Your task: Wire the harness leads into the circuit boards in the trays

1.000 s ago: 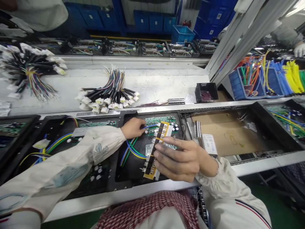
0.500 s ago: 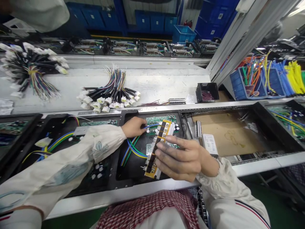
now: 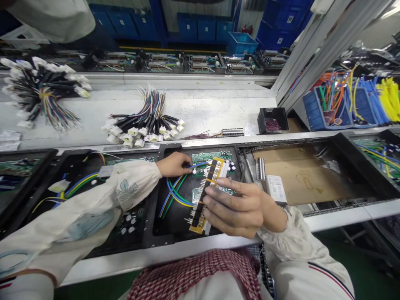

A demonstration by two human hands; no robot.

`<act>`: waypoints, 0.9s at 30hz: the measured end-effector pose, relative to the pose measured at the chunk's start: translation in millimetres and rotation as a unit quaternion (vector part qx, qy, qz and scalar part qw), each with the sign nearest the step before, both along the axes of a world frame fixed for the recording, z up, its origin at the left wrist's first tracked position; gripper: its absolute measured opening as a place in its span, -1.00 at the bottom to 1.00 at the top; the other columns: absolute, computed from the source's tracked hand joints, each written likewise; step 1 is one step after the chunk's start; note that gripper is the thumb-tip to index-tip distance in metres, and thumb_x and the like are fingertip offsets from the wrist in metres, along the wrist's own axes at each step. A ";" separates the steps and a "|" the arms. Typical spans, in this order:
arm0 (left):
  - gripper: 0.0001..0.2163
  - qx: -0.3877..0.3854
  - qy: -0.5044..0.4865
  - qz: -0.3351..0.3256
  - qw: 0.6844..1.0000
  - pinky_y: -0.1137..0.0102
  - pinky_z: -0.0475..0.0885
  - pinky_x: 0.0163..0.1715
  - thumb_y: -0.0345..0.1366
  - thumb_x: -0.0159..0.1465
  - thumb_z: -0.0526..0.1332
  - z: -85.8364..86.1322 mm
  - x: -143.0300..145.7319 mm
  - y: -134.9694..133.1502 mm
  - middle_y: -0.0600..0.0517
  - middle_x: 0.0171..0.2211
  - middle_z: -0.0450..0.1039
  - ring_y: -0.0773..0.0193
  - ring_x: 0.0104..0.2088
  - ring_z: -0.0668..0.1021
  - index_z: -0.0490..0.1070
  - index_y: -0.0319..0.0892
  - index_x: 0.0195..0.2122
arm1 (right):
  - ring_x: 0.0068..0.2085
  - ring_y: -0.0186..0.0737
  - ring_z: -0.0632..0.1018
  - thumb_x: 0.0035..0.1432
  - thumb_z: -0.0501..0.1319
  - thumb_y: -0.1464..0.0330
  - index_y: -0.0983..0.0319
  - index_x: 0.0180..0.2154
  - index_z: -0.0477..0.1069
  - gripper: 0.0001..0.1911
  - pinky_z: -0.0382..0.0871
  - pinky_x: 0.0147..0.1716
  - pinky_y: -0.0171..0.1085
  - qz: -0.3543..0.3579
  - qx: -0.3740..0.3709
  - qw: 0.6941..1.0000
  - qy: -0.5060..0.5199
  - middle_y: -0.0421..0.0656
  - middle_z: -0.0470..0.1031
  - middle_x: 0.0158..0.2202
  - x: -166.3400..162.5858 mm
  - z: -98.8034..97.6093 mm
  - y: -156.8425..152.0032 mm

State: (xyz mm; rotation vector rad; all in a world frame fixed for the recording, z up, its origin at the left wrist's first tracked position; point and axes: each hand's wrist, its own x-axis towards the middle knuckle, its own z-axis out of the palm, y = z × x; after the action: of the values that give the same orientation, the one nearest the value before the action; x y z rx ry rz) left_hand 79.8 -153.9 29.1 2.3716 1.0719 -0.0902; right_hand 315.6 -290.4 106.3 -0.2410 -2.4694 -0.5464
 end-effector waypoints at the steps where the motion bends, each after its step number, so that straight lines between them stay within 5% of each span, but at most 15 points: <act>1: -0.82 -0.011 -0.004 -0.005 1.000 0.47 0.37 -0.33 -0.29 0.08 0.26 3.0 -1.3 1.8 0.01 -0.41 0.55 0.28 -0.38 0.55 0.55 -0.22 -0.30 | 0.07 -0.18 0.45 0.20 0.09 0.53 0.26 -0.22 0.48 -0.78 0.34 0.13 -0.07 -0.008 -0.007 1.000 0.003 -0.17 0.56 -0.15 -0.8 0.8 -1.4; 6: -0.79 0.049 -0.108 0.058 0.991 0.43 0.41 -0.24 -0.27 0.17 0.24 46.5 -6.9 -20.2 -0.06 -0.27 0.55 0.29 -0.30 0.55 0.51 -0.28 -0.23 | 0.03 -0.19 0.48 0.18 0.08 0.59 0.30 -0.21 0.47 -0.76 0.33 0.14 -0.09 -0.014 -0.025 0.999 0.018 -0.19 0.58 -0.21 -3.9 3.5 -7.4; 8: -0.86 0.148 -0.284 0.071 0.945 0.44 0.43 -0.26 -0.27 0.18 0.25 71.6 -6.1 -45.4 -0.02 -0.37 0.54 0.34 -0.34 0.54 0.51 -0.25 -0.37 | 0.06 -0.17 0.45 0.13 0.14 0.61 0.30 -0.21 0.47 -0.77 0.32 0.15 -0.09 -0.013 -0.030 0.999 0.026 -0.19 0.58 -0.20 -4.7 2.1 -8.6; 11: -0.97 0.267 -0.420 -0.006 0.867 0.48 0.46 -0.30 -0.40 0.16 0.28 96.7 -1.0 -81.3 -0.01 -0.41 0.52 0.38 -0.34 0.54 0.50 -0.25 -0.40 | 0.10 -0.14 0.41 0.08 0.18 0.62 0.30 -0.22 0.47 -0.77 0.30 0.15 -0.06 -0.002 -0.040 0.999 0.035 -0.18 0.56 -0.16 -6.3 -0.6 -10.0; 19: -0.91 0.280 -0.500 -0.045 0.818 0.40 0.50 -0.35 -0.53 0.09 0.31 85.9 9.7 -98.6 -0.05 -0.43 0.49 0.34 -0.37 0.53 0.48 -0.28 -0.37 | 0.08 -0.15 0.44 0.11 0.16 0.60 0.27 -0.25 0.47 -0.79 0.29 0.16 -0.04 0.024 -0.037 0.998 0.050 -0.18 0.56 -0.16 -11.7 -1.7 -13.8; 27: -0.95 0.306 -0.490 0.036 0.815 0.55 0.48 -0.39 -0.48 0.10 0.32 82.5 13.4 -109.7 -0.03 -0.44 0.52 0.42 -0.41 0.55 0.49 -0.27 -0.40 | 0.03 -0.13 0.48 0.13 0.15 0.58 0.30 -0.19 0.48 -0.77 0.28 0.17 -0.03 0.051 -0.002 0.998 0.049 -0.15 0.55 -0.14 -16.9 -4.0 -11.8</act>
State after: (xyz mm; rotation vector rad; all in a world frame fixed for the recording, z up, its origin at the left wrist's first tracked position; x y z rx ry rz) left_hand 93.2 -263.7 111.7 2.3039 0.6785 1.5401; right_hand 298.7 -302.2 102.4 -0.1382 -2.3734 -0.4761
